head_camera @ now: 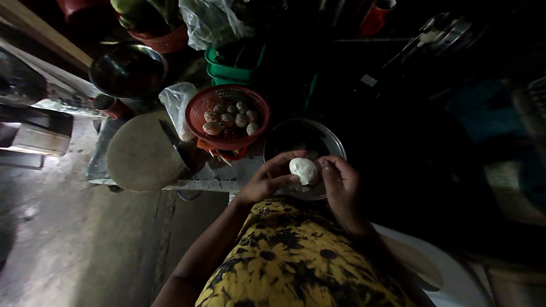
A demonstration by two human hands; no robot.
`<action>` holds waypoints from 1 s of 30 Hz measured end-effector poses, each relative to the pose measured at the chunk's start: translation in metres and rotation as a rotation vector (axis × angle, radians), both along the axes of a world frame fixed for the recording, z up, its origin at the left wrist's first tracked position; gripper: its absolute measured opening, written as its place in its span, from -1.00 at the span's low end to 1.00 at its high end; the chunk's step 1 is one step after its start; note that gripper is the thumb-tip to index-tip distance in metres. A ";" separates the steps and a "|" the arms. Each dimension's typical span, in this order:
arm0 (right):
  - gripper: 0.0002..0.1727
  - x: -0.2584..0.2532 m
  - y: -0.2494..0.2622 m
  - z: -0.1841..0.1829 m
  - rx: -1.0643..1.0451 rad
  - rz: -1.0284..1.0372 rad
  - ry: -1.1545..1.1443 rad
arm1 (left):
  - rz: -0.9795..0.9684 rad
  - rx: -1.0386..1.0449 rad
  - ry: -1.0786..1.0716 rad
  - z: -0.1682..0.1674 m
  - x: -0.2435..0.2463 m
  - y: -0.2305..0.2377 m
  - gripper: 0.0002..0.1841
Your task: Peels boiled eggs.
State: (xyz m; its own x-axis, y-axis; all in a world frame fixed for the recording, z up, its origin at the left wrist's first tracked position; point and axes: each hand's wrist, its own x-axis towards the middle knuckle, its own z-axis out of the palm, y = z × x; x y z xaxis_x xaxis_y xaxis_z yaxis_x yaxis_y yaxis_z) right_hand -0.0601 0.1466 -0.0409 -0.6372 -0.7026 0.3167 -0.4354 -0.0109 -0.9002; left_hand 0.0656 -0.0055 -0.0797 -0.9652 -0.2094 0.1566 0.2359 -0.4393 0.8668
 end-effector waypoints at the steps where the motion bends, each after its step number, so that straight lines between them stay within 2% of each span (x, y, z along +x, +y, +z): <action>1: -0.76 -0.001 0.001 0.001 -0.009 0.017 -0.007 | 0.002 -0.009 -0.005 0.000 0.000 -0.001 -0.47; 5: -0.67 -0.007 0.008 0.001 -0.004 0.121 0.096 | 0.006 -0.048 -0.020 0.000 0.002 -0.002 -0.49; 11: -0.76 -0.008 0.012 0.006 0.051 0.072 0.399 | -0.006 -0.134 -0.048 0.002 0.005 -0.003 -0.50; 18: -0.78 -0.003 0.009 0.005 0.064 0.053 0.496 | -0.005 -0.146 -0.049 0.004 0.007 -0.002 -0.52; 22: -0.77 -0.004 0.009 0.006 0.067 0.066 0.489 | -0.012 -0.159 -0.053 0.004 0.008 -0.003 -0.52; 27: -0.72 -0.011 0.011 0.005 0.035 0.112 0.299 | -0.012 -0.155 -0.040 0.003 0.008 -0.004 -0.51; 30: -0.72 -0.012 0.012 0.009 0.072 0.108 0.282 | -0.007 -0.158 -0.035 0.003 0.009 -0.004 -0.48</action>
State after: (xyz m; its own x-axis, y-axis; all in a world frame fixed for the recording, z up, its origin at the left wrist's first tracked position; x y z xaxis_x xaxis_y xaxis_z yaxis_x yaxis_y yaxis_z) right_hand -0.0724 0.1590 -0.0320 -0.4511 -0.7888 0.4174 -0.6682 -0.0115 -0.7439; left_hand 0.0746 -0.0100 -0.0766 -0.9719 -0.1785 0.1533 0.2020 -0.2986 0.9328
